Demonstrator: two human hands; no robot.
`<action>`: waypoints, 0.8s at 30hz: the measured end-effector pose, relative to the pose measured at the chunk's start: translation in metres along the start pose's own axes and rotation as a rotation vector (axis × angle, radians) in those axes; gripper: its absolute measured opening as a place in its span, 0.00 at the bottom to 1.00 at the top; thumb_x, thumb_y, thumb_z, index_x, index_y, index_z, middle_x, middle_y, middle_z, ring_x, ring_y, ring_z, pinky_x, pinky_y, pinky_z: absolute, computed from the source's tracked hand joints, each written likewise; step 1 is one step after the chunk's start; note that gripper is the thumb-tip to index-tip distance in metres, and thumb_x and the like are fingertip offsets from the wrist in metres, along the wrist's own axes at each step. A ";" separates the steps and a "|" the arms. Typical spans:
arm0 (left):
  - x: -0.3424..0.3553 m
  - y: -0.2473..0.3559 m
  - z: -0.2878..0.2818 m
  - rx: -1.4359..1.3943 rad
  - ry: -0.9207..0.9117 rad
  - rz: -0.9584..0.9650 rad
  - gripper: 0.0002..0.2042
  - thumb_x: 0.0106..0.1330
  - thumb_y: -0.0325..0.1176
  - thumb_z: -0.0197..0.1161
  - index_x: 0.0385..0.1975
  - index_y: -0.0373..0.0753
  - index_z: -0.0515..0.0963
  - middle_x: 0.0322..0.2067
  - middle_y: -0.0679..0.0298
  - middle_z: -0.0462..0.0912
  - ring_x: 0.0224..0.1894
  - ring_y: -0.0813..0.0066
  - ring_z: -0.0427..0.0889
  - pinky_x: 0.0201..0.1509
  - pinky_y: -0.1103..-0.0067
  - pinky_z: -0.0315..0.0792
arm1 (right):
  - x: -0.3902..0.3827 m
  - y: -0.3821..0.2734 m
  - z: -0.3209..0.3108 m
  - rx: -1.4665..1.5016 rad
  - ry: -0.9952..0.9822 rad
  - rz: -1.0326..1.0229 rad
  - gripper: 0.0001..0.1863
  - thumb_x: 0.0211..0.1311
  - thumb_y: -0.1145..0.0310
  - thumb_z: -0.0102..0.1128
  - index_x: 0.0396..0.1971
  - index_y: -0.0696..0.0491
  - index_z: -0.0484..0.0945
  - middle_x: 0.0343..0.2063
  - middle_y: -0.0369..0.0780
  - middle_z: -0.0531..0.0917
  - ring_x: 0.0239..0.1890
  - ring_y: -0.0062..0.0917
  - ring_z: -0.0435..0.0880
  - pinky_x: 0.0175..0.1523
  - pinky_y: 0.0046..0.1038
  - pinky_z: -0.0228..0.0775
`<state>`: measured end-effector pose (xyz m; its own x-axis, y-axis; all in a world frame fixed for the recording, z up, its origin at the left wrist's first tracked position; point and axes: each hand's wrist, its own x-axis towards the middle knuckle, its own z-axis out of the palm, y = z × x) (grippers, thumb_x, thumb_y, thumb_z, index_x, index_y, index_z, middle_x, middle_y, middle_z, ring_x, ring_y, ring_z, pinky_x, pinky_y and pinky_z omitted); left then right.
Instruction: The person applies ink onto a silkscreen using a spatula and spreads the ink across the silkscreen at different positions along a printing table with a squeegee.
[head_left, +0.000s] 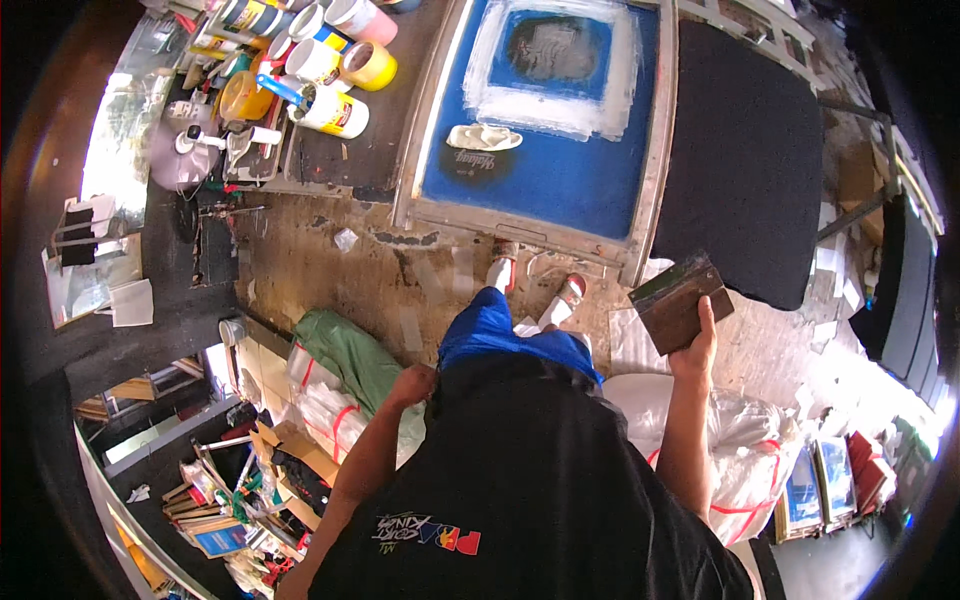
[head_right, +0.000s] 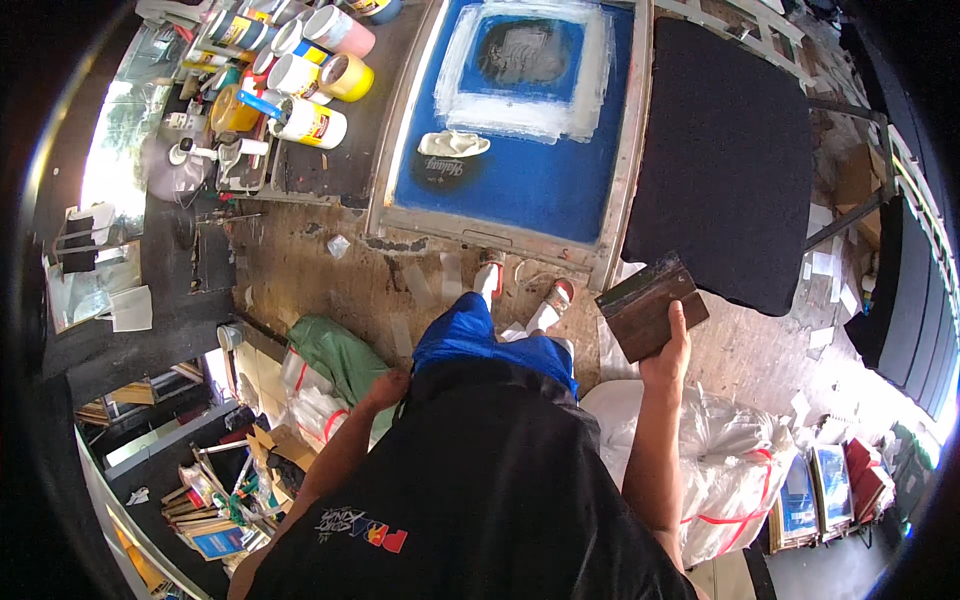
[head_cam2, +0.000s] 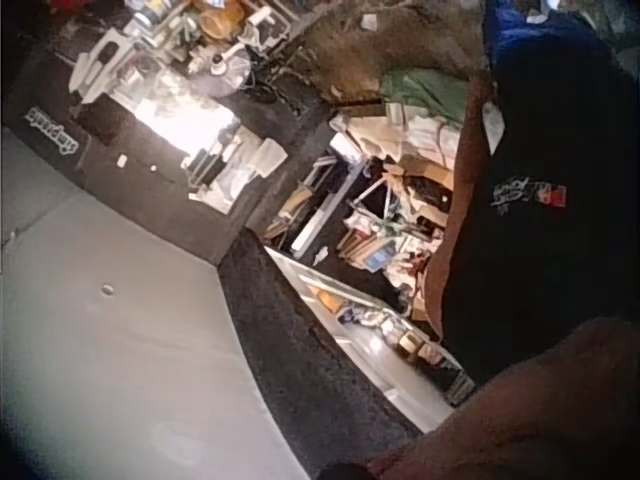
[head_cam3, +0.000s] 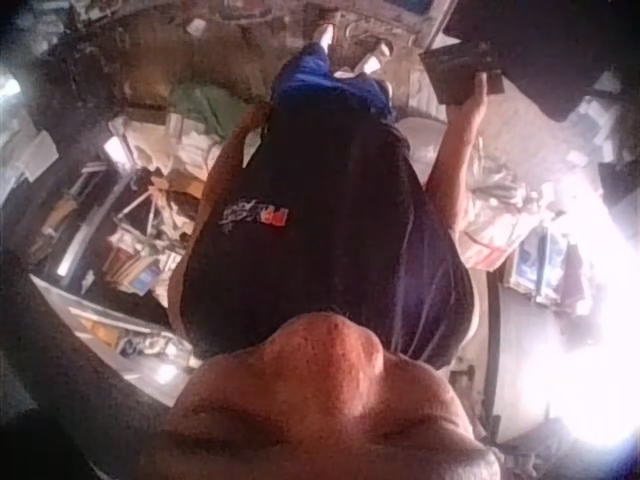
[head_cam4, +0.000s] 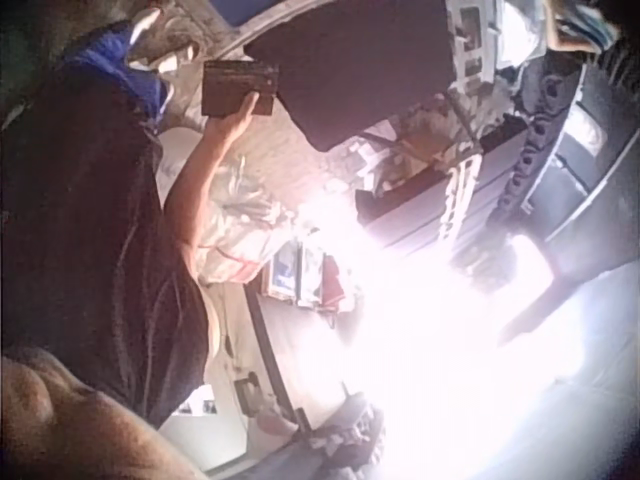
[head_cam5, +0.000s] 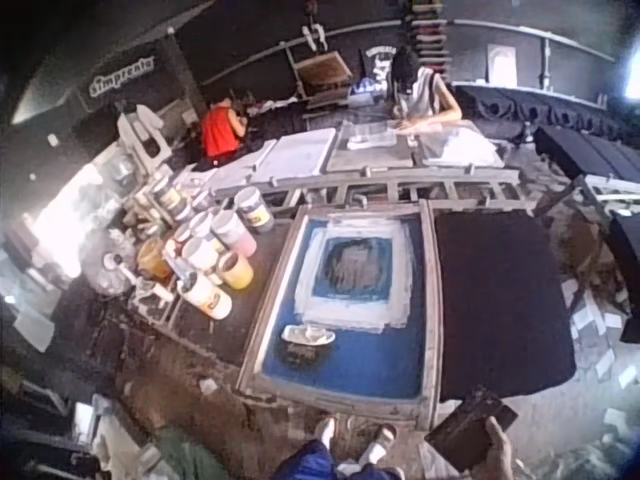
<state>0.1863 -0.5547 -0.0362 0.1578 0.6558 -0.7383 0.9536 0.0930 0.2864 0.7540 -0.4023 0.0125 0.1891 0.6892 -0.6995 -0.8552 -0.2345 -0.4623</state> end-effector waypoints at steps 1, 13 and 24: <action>0.005 0.013 -0.018 -0.055 -0.088 -0.034 0.12 0.65 0.36 0.55 0.36 0.34 0.80 0.41 0.46 0.84 0.46 0.44 0.83 0.50 0.57 0.78 | 0.003 0.000 -0.005 -0.015 -0.023 -0.021 0.22 0.73 0.58 0.60 0.60 0.55 0.74 0.56 0.42 0.82 0.56 0.36 0.82 0.64 0.43 0.74; 0.029 -0.016 -0.001 -0.036 0.060 0.149 0.07 0.57 0.31 0.58 0.31 0.36 0.79 0.35 0.47 0.82 0.39 0.45 0.83 0.44 0.60 0.78 | -0.004 -0.006 0.016 0.008 0.018 -0.046 0.24 0.71 0.60 0.63 0.60 0.56 0.74 0.55 0.43 0.82 0.56 0.37 0.82 0.62 0.44 0.75; 0.079 -0.035 -0.013 -0.077 0.108 0.377 0.08 0.59 0.33 0.56 0.28 0.36 0.79 0.26 0.46 0.78 0.30 0.46 0.80 0.40 0.60 0.76 | -0.017 -0.006 0.033 0.046 -0.080 -0.148 0.25 0.71 0.59 0.62 0.62 0.55 0.73 0.57 0.43 0.81 0.57 0.38 0.82 0.64 0.45 0.74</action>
<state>0.1624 -0.4964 -0.0967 0.4618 0.7288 -0.5055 0.8113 -0.1166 0.5730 0.7400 -0.3898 0.0451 0.2774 0.7670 -0.5786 -0.8424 -0.0954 -0.5303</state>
